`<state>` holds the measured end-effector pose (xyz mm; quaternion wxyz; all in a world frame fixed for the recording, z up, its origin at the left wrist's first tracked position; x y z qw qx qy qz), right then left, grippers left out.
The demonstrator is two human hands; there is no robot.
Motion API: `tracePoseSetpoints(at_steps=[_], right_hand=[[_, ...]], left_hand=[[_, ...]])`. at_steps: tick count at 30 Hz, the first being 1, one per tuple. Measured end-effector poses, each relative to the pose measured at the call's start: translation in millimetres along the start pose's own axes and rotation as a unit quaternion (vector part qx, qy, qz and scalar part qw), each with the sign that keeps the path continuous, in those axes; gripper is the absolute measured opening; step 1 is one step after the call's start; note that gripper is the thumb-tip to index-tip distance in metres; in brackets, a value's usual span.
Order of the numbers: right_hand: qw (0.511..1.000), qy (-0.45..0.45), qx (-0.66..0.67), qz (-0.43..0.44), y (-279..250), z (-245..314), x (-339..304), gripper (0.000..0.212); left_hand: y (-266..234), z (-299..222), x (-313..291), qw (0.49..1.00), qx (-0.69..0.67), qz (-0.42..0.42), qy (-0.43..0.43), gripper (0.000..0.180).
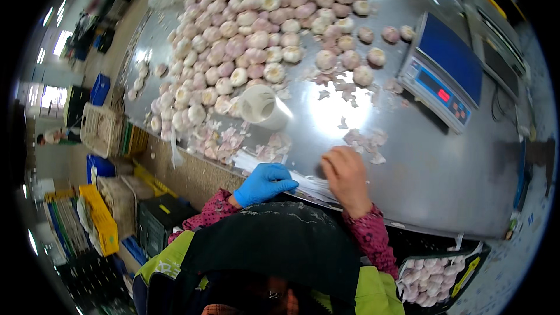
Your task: The person places garlic bulbs into small plastic mesh bags by hand, secures each bag with a rubber band, and occasionally places the bagged garlic on a digital scale before moving it aside.
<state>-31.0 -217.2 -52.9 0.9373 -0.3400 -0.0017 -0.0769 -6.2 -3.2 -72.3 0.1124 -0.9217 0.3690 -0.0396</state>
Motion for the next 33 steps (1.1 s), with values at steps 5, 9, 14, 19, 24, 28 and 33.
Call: tracePoseSetpoints(at_steps=[5, 9, 14, 19, 24, 28, 33], right_hand=[[0.983, -0.027, 0.003, 0.184, 99, 24, 15, 0.010], [0.974, -0.018, -0.027, 0.222, 139, 44, 22, 0.016], [0.981, -0.067, -0.044, 0.179, 185, 47, 36, 0.018], [0.962, 0.012, 0.154, 0.225, 161, 69, 45, 0.010], [0.943, -0.024, 0.236, 0.235, 130, 84, 44, 0.007], [0.941, 0.055, 0.270, 0.197, 107, 85, 40, 0.007], [0.949, 0.037, 0.265, 0.169, 82, 95, 44, 0.009]], left_hand=[[-25, 11, -51, 0.980, -0.044, -0.106, -0.165, 0.032], [-28, 26, -79, 0.945, -0.120, -0.241, -0.187, 0.034], [-39, 31, -89, 0.915, -0.148, -0.329, -0.181, 0.032], [-47, 27, -85, 0.854, -0.184, -0.462, -0.155, 0.019], [-58, 16, -60, 0.843, -0.195, -0.500, -0.032, 0.012], [-61, 7, -44, 0.880, -0.194, -0.430, -0.056, 0.013], [-47, 17, -38, 0.930, -0.169, -0.320, -0.063, 0.013]])
Point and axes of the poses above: each hand's wrist, its own x-axis towards the middle knuckle, its own y-axis out of the palm, z = x × y, the point moved 3 cm from there along x, towards the middle knuckle, and after that the axes turned 15 degrees about y, right-handed, at the moved point
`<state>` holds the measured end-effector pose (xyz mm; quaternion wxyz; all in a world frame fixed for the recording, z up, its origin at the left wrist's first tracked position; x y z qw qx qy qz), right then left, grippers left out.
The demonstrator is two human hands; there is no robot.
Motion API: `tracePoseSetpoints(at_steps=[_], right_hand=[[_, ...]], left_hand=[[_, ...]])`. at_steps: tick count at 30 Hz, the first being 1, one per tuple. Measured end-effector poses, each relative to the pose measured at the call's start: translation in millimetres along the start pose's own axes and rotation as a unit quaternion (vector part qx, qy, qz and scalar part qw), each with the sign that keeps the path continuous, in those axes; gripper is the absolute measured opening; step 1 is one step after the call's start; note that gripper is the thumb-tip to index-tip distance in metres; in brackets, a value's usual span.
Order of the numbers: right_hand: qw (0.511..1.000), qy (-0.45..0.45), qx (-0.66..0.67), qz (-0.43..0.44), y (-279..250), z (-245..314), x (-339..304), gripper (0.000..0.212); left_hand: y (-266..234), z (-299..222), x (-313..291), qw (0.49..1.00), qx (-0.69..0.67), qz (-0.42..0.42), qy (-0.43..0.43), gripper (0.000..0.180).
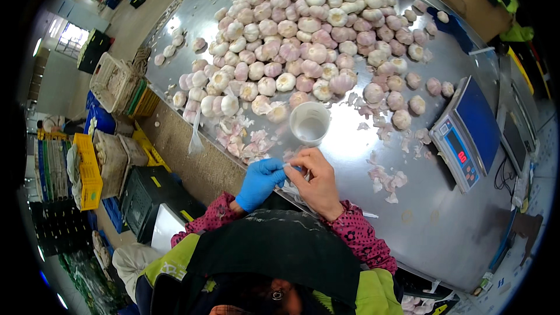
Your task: The person places garlic bulbs into small plastic mesh bags by hand, secures each bag with a rubber band, and occasionally places the bagged garlic on a digital scale before moving it aside.
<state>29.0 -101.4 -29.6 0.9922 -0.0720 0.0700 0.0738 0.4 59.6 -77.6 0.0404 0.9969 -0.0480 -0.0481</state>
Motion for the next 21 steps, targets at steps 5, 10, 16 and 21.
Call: tracePoseSetpoints(at_steps=[5, 10, 16, 21], right_hand=[[0.996, -0.081, -0.026, -0.033, -14, -3, -4, 0.006], [1.000, -0.022, 0.012, 0.002, -23, -9, -13, 0.007], [0.988, -0.013, 0.141, -0.058, -20, -1, -12, 0.008], [0.921, 0.166, 0.353, 0.022, -18, 1, -9, 0.014]], left_hand=[[11, -18, 6, 1.000, 0.017, 0.001, -0.008, 0.015], [15, -36, 15, 0.989, -0.116, -0.077, 0.047, 0.019], [26, -27, 10, 0.973, -0.228, 0.021, 0.008, 0.008], [39, -51, 2, 0.949, -0.223, 0.217, -0.048, 0.023]])
Point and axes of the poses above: each hand's wrist, its own x-axis towards the middle knuckle, its own y-axis out of the palm, z = x × y, the point moved 3 cm from there along x, towards the middle knuckle, and after that the axes turned 15 degrees about y, right-handed, at the moved point
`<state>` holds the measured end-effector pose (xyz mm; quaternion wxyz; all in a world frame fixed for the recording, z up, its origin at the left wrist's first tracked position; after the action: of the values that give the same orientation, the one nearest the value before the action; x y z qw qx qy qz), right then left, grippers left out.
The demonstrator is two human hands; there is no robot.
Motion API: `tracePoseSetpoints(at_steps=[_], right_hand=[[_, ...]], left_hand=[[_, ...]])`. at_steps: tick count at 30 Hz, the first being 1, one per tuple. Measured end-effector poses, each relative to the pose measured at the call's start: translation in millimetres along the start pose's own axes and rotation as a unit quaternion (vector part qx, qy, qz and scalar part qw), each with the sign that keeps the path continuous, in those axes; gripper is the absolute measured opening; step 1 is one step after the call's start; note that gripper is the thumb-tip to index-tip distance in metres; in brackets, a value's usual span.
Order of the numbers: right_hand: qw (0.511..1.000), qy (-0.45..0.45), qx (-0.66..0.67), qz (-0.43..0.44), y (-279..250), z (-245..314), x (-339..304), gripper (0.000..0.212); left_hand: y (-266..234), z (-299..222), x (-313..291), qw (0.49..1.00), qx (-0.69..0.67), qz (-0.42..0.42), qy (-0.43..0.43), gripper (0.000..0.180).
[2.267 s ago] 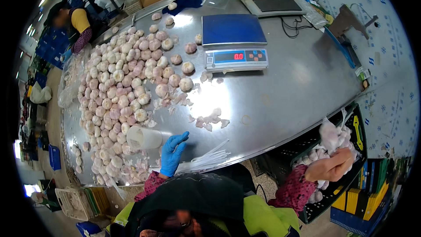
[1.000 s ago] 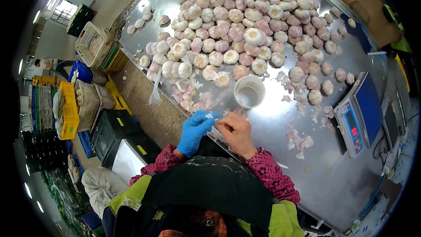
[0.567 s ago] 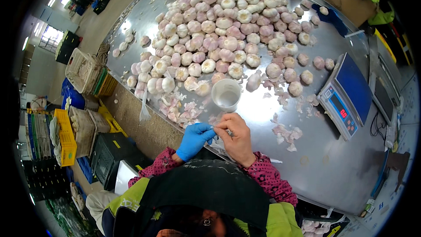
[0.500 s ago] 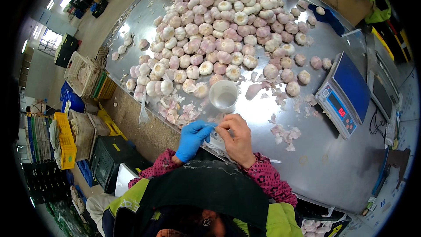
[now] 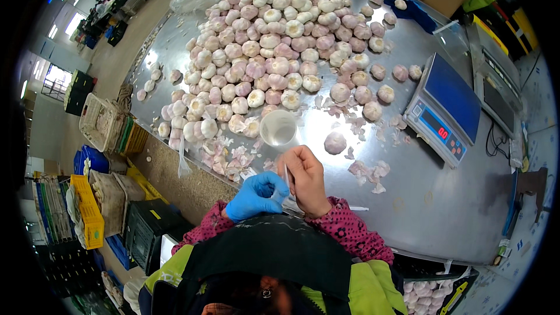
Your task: The person places garlic bulbs into small plastic mesh bags by hand, secures each bag with a rubber band, and occasionally places the bagged garlic on a digital scale before moving it aside.
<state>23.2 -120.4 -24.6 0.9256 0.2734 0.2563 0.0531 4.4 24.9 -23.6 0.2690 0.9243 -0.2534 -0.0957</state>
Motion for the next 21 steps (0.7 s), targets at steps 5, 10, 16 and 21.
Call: tracePoseSetpoints(at_steps=[5, 10, 16, 21], right_hand=[[0.993, 0.113, 0.021, -0.016, -15, -13, 4, 0.015], [0.961, 0.141, -0.191, 0.143, -10, -11, -7, 0.009], [0.894, -0.210, -0.317, -0.238, -43, 23, 53, 0.007], [0.850, -0.190, -0.412, -0.269, -48, 7, 102, 0.016]], left_hand=[[-29, 4, 0, 0.947, 0.212, -0.212, 0.115, 0.013], [-57, 2, 13, 0.883, 0.176, -0.403, 0.164, 0.013], [-72, 0, 67, 0.864, 0.216, -0.373, 0.260, 0.015], [-98, 13, 78, 0.864, 0.348, -0.310, 0.190, 0.015]])
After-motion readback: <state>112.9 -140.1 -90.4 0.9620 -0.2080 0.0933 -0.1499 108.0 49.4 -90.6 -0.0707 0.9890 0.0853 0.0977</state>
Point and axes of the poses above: each hand's wrist, its own x-axis towards the middle knuckle, its own y-axis out of the palm, z = x × y, the point moved 3 cm from there along x, towards the middle knuckle, and after that the axes turned 15 degrees about y, right-handed, at the moved point
